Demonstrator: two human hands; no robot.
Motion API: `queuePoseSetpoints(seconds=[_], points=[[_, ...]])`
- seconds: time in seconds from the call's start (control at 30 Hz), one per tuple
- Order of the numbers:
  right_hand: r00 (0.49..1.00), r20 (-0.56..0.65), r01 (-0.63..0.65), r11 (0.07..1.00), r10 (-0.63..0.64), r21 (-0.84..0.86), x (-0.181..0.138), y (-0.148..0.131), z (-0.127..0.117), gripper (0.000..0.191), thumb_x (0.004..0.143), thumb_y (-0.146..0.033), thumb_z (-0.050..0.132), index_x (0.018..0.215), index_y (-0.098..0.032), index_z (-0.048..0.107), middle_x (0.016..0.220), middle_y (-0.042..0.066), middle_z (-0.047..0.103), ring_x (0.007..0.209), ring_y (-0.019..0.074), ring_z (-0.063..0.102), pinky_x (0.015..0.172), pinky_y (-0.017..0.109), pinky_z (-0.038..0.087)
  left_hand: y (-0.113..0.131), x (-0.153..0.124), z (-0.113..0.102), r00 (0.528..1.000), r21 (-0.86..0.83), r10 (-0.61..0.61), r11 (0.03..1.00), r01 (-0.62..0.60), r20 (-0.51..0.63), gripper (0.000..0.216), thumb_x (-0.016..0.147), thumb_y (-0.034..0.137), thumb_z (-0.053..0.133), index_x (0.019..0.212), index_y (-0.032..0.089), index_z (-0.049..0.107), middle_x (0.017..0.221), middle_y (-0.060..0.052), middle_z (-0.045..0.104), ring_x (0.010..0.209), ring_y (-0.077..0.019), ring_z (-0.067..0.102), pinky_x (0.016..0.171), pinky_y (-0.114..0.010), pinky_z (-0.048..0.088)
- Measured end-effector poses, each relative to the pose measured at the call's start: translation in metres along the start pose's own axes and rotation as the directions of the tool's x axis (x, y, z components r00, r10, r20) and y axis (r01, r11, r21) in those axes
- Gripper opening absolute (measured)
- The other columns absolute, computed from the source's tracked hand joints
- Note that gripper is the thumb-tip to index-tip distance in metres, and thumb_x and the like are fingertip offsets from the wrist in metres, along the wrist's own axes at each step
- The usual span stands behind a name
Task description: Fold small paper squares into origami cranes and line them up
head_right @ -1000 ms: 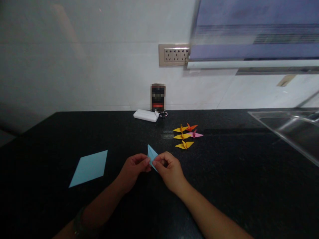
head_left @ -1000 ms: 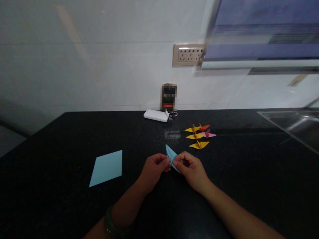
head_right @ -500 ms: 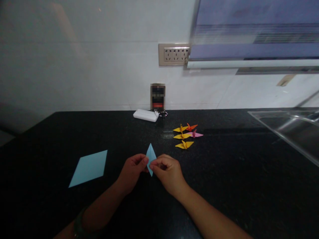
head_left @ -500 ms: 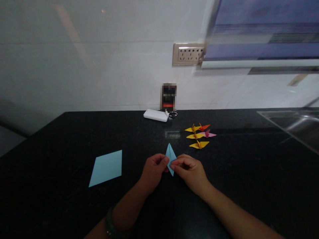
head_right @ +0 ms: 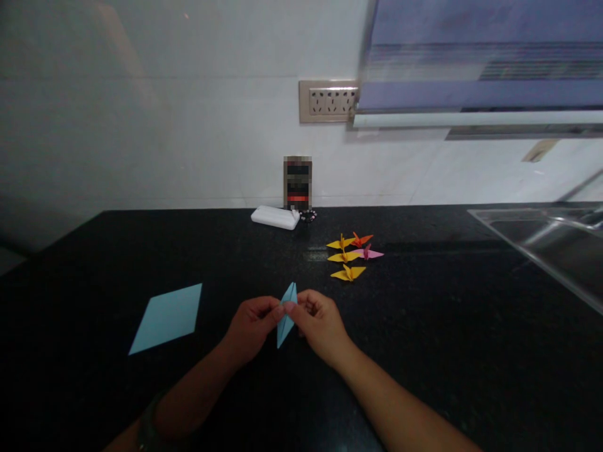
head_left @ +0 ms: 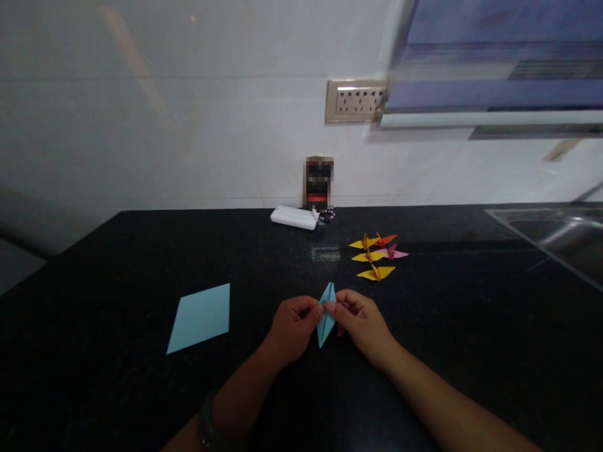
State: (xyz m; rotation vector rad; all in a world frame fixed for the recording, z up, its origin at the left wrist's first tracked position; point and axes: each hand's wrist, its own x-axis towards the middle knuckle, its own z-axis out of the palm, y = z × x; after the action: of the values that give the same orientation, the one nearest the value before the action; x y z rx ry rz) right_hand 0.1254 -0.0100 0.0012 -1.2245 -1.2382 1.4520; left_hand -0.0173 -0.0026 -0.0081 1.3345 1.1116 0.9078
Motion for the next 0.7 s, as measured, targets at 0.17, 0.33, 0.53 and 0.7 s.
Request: queuePoseSetpoints(seconds=[0.17,0.33,0.53,0.7], points=[[0.997,-0.076,0.019,1.000,-0.020,-0.014,0.0006,0.0010,-0.0025,0.028,0.069,-0.040,0.059,0.057,-0.016,0.051,0.046,-0.005,0.046,0.040,0.0055,0.037,0.040,0.019,0.029,0.0003,0.0002,0.0030,0.999,0.004,-0.030,1.000,0.030,0.026,0.026,0.073,0.038,0.052,0.063,0.014,0.057,0.054,0.003,0.049,0.051,-0.0089,0.043,0.052,-0.021,0.034],[0.991,-0.102,0.080,0.995,-0.086,-0.064,-0.0010,-0.0009,-0.0032,0.025,0.070,-0.038,0.059,0.060,-0.015,0.057,0.048,-0.004,0.051,0.043,0.0069,0.042,0.043,0.020,0.033,0.0055,0.0005,0.0049,0.986,-0.185,-0.149,0.970,0.161,0.076,0.022,0.067,0.036,0.060,0.071,0.014,0.062,0.060,0.000,0.059,0.055,-0.0103,0.051,0.055,-0.022,0.039],[0.978,-0.164,0.110,0.987,-0.129,-0.118,0.0020,0.0027,-0.0047,0.028,0.077,-0.042,0.048,0.074,-0.016,0.055,0.058,-0.002,0.051,0.045,0.0076,0.043,0.042,0.020,0.034,0.0065,0.0002,0.0041,0.983,-0.322,-0.176,0.934,0.151,-0.047,0.020,0.066,0.033,0.062,0.069,0.013,0.066,0.058,-0.001,0.061,0.055,-0.0110,0.053,0.056,-0.023,0.041],[0.982,-0.145,0.096,0.977,-0.124,-0.191,0.0016,0.0043,-0.0022,0.022,0.074,-0.036,0.054,0.069,-0.015,0.053,0.054,-0.004,0.044,0.047,0.0075,0.039,0.043,0.019,0.032,0.0058,0.0014,0.0033,0.978,-0.344,-0.185,0.928,0.141,-0.100,0.021,0.066,0.033,0.063,0.075,0.014,0.068,0.060,-0.001,0.063,0.059,-0.0129,0.055,0.060,-0.025,0.042]])
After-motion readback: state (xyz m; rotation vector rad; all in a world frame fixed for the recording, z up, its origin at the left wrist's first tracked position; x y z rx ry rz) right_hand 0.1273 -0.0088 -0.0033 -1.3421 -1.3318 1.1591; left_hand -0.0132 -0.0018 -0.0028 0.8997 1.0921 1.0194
